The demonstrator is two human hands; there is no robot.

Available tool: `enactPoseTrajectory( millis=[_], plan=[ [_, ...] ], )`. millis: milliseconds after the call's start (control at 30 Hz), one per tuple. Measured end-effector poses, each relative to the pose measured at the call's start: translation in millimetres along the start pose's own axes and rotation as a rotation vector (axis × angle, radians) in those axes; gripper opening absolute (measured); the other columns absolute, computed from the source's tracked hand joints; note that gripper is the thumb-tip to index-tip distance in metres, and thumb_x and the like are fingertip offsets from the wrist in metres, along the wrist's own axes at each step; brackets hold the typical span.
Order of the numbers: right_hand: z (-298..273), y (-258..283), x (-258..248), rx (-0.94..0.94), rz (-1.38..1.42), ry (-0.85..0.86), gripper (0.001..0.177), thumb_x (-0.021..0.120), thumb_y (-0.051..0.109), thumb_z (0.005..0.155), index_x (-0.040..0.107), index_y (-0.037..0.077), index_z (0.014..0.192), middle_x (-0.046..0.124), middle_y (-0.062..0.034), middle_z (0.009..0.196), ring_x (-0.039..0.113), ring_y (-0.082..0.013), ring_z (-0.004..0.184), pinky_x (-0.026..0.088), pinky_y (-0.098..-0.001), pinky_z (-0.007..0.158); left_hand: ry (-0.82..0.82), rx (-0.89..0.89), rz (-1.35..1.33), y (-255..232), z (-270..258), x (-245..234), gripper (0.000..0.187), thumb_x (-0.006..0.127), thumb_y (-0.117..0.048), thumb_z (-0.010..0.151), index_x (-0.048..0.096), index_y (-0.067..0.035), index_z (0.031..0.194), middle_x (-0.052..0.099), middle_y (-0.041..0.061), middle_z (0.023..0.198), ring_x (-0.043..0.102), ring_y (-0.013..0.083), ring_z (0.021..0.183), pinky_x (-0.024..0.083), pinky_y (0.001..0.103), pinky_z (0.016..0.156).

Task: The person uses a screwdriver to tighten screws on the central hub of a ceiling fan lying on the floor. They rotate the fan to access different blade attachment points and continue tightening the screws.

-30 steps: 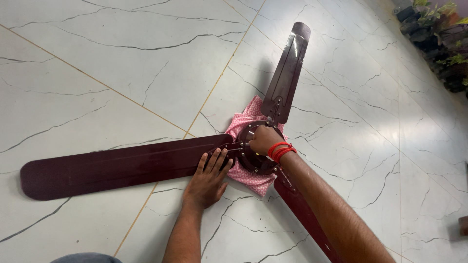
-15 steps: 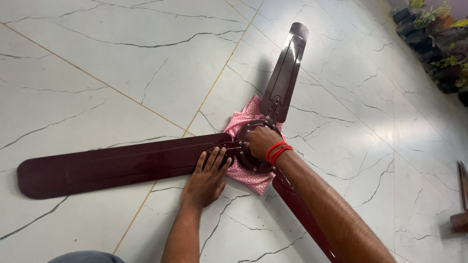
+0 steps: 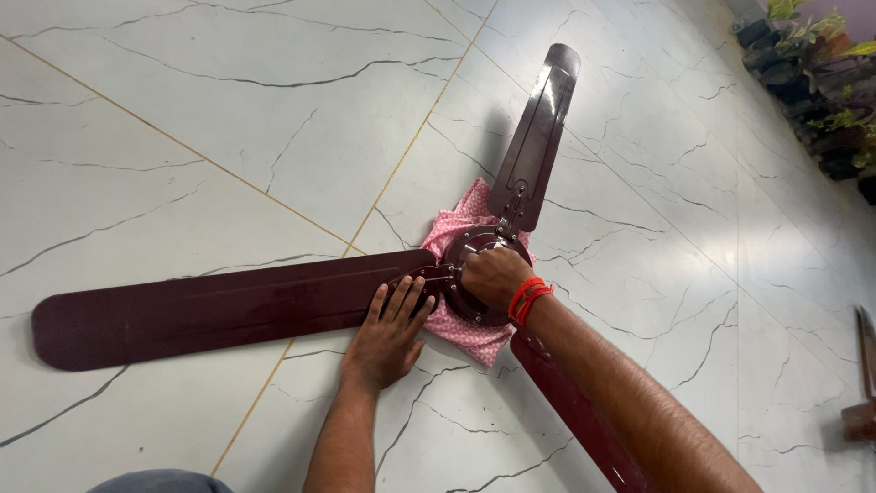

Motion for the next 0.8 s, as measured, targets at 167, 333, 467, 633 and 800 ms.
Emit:
enactPoseTrajectory(
  millis=[167, 333, 467, 633, 800],
  plan=[
    [-18, -14, -22, 0.23, 0.371, -0.196, 0.011, 0.07, 0.015, 0.089, 0.079, 0.009, 0.09, 0.073, -0.0079, 0.096, 0.073, -0.0268, 0.082, 0.06, -0.0419, 0.07, 0.042, 0.005, 0.011, -1, 0, 1, 0.082, 0.058, -0.049, 0.094, 0.021, -0.017, 0.16, 0.01, 0.015, 0.168, 0.005, 0.0297, 0.156, 0.004, 0.055, 0.124],
    [-33, -34, -27, 0.408, 0.75, -0.448, 0.016, 0.077, 0.014, 0.08, 0.081, 0.008, 0.095, 0.068, -0.0135, 0.095, 0.069, -0.0273, 0.079, 0.057, -0.0387, 0.069, -0.014, 0.006, -0.029, -3, -4, -1, 0.08, 0.061, -0.048, 0.092, 0.028, -0.017, 0.159, 0.013, 0.013, 0.169, 0.006, 0.0288, 0.156, 0.004, 0.054, 0.125],
    [-43, -49, -30, 0.486, 1.056, -0.743, 0.03, 0.083, 0.014, 0.079, 0.074, 0.001, 0.105, 0.073, -0.0109, 0.091, 0.072, -0.0229, 0.074, 0.058, -0.0331, 0.069, -0.024, -0.013, -0.074, 0, 0, -1, 0.077, 0.061, -0.047, 0.092, 0.031, -0.019, 0.157, 0.015, 0.012, 0.168, 0.007, 0.0277, 0.156, 0.005, 0.054, 0.125],
    [-65, -31, -20, 0.644, 1.013, -1.114, 0.045, 0.09, 0.014, 0.077, 0.07, 0.0, 0.115, 0.078, -0.0101, 0.096, 0.076, -0.0191, 0.082, 0.061, -0.0312, 0.073, -0.034, -0.025, -0.041, -1, 1, 1, 0.076, 0.059, -0.048, 0.092, 0.031, -0.02, 0.157, 0.016, 0.011, 0.168, 0.007, 0.0265, 0.156, 0.006, 0.053, 0.125],
    [-71, -9, 7, 0.707, 1.054, -1.353, 0.043, 0.085, 0.01, 0.086, 0.065, 0.004, 0.123, 0.079, -0.0086, 0.102, 0.079, -0.0178, 0.092, 0.066, -0.0289, 0.078, 0.001, -0.041, -0.036, 0, 2, 7, 0.077, 0.058, -0.049, 0.091, 0.029, -0.022, 0.157, 0.015, 0.009, 0.168, 0.007, 0.0251, 0.155, 0.006, 0.053, 0.125]
  ],
)
Point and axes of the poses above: each hand's wrist, its own z-axis towards the middle knuckle, its own x-axis out of the palm, y = z × x, the point moved 8 cm from there along z, towards the middle knuckle
